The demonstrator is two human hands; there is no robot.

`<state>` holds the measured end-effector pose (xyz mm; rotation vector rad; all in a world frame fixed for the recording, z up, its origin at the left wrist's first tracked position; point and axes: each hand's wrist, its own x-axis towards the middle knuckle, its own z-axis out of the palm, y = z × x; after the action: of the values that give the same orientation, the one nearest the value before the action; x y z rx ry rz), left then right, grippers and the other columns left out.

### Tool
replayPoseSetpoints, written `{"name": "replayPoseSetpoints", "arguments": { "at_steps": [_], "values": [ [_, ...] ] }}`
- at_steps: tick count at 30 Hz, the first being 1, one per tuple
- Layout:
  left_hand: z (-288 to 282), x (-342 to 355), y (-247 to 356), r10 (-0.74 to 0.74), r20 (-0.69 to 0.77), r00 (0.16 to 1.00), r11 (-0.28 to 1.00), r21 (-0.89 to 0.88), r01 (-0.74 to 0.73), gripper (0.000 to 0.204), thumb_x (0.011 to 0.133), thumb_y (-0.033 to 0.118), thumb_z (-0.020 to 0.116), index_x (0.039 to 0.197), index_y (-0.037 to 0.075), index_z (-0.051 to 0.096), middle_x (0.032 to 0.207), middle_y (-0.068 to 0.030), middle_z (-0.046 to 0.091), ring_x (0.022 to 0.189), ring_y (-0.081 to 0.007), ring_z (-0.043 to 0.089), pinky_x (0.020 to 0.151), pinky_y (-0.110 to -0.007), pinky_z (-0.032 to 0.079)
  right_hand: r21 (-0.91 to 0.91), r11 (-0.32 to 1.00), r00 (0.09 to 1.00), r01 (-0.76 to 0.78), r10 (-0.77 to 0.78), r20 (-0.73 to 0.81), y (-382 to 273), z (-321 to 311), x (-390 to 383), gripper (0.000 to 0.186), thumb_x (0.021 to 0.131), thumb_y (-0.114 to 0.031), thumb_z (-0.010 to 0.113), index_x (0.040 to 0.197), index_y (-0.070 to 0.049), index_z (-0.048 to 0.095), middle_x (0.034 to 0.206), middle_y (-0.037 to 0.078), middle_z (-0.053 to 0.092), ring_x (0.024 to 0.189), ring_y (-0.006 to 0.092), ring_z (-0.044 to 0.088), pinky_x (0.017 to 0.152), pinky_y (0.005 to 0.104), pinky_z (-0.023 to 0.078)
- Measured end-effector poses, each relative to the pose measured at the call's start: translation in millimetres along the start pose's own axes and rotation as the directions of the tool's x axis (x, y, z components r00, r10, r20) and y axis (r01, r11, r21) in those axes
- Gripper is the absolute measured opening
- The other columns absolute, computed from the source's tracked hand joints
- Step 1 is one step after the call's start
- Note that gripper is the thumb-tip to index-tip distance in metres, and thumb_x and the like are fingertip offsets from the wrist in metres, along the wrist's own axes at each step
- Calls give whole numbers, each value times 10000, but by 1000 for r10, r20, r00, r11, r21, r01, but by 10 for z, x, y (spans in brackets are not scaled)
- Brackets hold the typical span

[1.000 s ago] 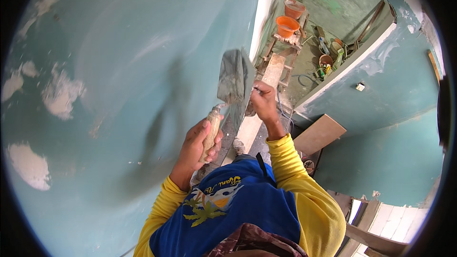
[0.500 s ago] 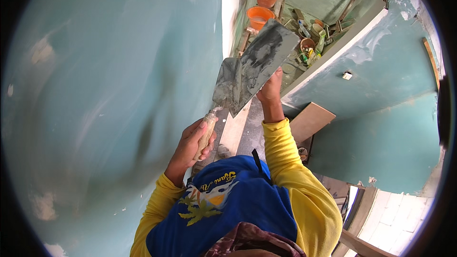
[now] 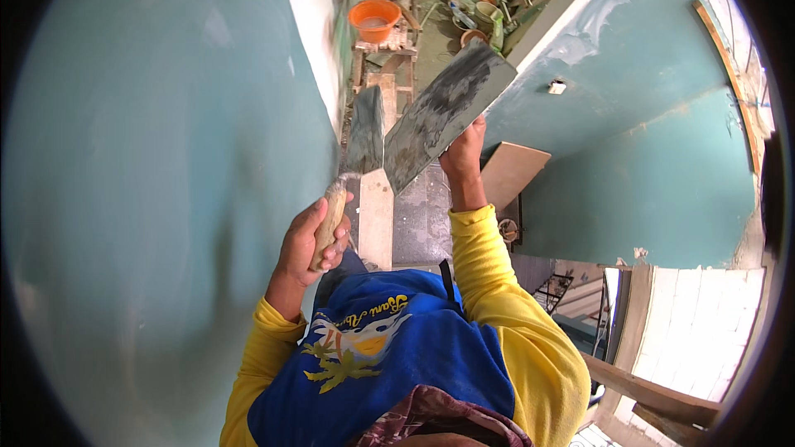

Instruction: The person applies white plaster to a teal wall using a trowel and a smaller putty knife. They repeatedly scoop plaster from a bucket, transfer it to the trowel, and smooth it onto the wall surface in a stairwell area.

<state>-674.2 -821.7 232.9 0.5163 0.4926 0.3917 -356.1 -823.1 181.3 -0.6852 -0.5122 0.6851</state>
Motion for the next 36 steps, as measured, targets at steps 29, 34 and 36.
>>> {"name": "replayPoseSetpoints", "arguments": {
  "at_steps": [29,34,36],
  "values": [
    [-489,2748,1864,315,-122,941,866,442,-233,439,1040,265,638,1396,44,508,886,-37,588,610,-89,558,484,-233,452,-422,841,931,-339,236,-278,804,-16,2568,268,1065,-248,566,1212,-33,633,1040,68,716,873,186,704,763,353,602],
    [-753,3034,2185,527,-82,846,643,689,-334,468,1012,173,667,1404,31,455,939,-54,616,713,-105,595,601,-266,497,-169,854,863,-493,455,-218,968,381,2580,291,1058,-284,604,1185,-31,668,948,46,723,755,145,687,667,293,577],
    [-859,3138,2294,599,-61,798,481,824,-298,482,1008,183,676,1405,30,450,949,-67,623,754,-126,605,658,-290,523,209,819,790,-535,572,-219,1098,530,2560,329,1068,-313,576,1226,-38,664,1026,66,733,831,190,707,730,343,603]
  ]
}}
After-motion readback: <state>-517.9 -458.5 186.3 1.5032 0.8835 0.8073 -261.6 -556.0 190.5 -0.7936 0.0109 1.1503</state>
